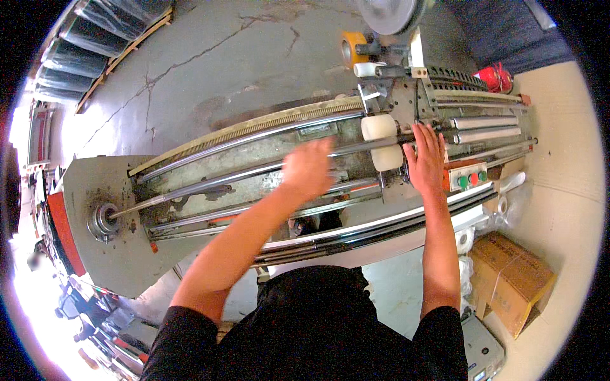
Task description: The person operates a fabrication machine by adjusting components, loading metal rods onto a feeder tray, and sliding them into the mechanism one by one.
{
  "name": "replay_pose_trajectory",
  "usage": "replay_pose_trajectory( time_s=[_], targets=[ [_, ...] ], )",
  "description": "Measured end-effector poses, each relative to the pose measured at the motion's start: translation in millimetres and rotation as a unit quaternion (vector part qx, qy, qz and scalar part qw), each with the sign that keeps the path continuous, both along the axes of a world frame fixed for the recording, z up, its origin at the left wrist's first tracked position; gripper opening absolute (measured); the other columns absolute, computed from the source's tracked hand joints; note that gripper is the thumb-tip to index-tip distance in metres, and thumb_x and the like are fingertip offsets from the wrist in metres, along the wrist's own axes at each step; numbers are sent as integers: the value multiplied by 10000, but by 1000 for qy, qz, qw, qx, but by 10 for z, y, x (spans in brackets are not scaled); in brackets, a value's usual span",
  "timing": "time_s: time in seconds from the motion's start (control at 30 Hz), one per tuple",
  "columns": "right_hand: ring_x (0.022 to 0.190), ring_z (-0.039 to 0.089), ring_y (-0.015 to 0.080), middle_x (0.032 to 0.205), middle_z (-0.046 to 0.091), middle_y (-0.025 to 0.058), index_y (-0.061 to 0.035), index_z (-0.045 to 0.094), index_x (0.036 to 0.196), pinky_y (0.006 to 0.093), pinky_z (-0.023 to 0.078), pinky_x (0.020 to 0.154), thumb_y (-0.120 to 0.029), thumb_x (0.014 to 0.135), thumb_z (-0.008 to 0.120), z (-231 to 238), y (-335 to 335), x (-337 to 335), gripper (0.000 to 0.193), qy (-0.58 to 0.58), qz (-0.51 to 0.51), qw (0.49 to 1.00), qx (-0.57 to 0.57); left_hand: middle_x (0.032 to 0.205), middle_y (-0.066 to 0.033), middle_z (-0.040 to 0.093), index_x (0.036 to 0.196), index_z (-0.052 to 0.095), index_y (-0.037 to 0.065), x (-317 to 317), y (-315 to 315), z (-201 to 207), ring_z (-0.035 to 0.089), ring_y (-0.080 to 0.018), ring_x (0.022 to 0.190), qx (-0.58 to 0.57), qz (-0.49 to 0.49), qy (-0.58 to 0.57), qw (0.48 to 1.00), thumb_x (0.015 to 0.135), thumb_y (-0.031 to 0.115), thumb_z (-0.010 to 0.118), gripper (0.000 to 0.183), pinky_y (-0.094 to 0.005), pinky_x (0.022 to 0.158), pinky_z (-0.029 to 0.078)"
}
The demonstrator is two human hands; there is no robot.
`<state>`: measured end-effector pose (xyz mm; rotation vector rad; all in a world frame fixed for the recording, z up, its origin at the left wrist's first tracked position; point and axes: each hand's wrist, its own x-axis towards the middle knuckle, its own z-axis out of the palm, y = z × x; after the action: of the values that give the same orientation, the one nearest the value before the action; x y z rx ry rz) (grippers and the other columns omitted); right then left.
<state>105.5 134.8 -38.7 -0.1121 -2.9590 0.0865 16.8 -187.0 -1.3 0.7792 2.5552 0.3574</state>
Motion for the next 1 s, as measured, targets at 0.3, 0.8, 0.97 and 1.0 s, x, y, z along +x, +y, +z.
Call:
replay_pose_trajectory(
  time_s=[0.3,0.8,0.97,1.0],
  targets=[
    [1537,402,357,1593,513,149,-82,477,1576,570,241,1290,-348,1089,583,0,-51,-70,565,10,17,1000,0,983,-163,789,1157,651,82,-173,-160,-418,791,-349,916,-3,-19,0,1000,1007,313,634,276,-494,749,636],
    [1568,343,364,1624,469,146,-75,432,1600,604,167,1304,-359,1102,544,-128,40,-39,584,40,-51,998,-27,948,-150,791,1060,802,125,-181,-5181,-358,759,-383,907,-130,224,64,964,752,319,904,378,-487,832,592],
    [1560,358,357,1611,484,126,-102,453,1588,599,168,1307,-360,1099,551,-198,44,-30,561,62,-52,997,-13,1142,-150,784,1293,692,101,-125,-3724,-311,742,-368,1064,-45,144,48,987,761,395,919,649,-481,915,579],
    [1559,363,347,1594,503,122,-105,463,1582,591,168,1310,-377,1106,540,-185,36,-42,554,45,-56,997,-2,1179,-136,775,1366,625,103,-134,-3349,-362,733,-358,1090,-42,101,40,993,776,423,904,727,-481,931,575]
  ],
)
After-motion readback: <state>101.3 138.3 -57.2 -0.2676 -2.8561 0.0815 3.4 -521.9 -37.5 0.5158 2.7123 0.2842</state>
